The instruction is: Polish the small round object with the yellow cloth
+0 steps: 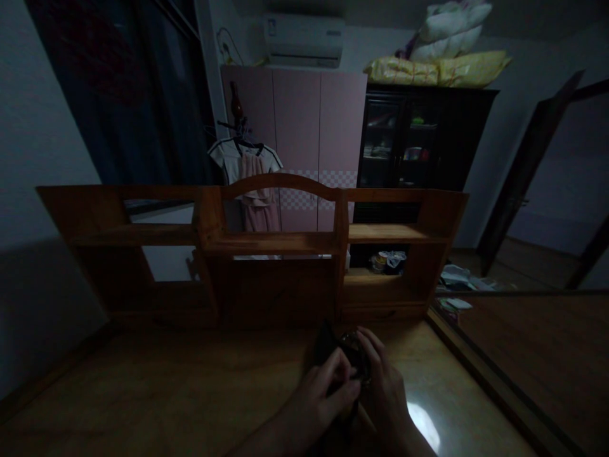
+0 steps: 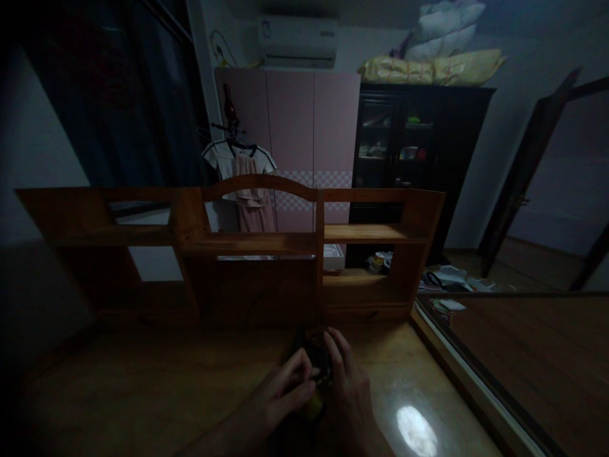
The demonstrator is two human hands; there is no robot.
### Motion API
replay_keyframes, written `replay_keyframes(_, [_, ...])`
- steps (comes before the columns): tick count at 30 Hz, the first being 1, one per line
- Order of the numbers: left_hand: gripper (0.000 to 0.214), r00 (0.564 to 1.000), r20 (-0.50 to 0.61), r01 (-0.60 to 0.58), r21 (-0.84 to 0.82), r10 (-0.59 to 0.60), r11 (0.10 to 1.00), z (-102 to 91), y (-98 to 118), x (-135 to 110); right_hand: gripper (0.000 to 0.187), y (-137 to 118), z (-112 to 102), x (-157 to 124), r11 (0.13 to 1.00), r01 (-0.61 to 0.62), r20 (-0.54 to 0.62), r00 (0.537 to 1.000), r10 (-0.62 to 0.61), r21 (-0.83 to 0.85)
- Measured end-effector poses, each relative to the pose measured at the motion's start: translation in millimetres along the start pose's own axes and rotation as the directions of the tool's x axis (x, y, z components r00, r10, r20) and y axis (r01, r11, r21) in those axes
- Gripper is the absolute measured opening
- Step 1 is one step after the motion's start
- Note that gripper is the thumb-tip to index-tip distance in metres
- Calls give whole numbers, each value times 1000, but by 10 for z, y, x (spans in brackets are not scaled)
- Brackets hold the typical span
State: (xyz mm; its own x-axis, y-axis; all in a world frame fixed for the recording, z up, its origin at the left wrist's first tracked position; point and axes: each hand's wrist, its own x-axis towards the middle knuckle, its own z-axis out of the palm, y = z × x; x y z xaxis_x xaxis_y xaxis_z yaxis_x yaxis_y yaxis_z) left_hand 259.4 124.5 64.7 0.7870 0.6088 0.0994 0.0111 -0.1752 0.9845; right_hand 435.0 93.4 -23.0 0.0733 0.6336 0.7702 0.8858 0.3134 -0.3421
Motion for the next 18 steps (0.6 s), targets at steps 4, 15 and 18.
replay_keyframes(4, [24,1000,-18,-7,307,13,952,-38,74,-43,62,-2,-13,3,1000,18,4,1000,-18,-20])
replay_keyframes(15, [13,847,395,-484,849,355,210,-79,-85,41,62,-18,-11,9,999,0,30,1000,-1,46])
replay_keyframes(18, [13,859,378,-465,858,346,217,-72,-52,13,63,-64,-14,16,997,-7,-5,1000,7,77])
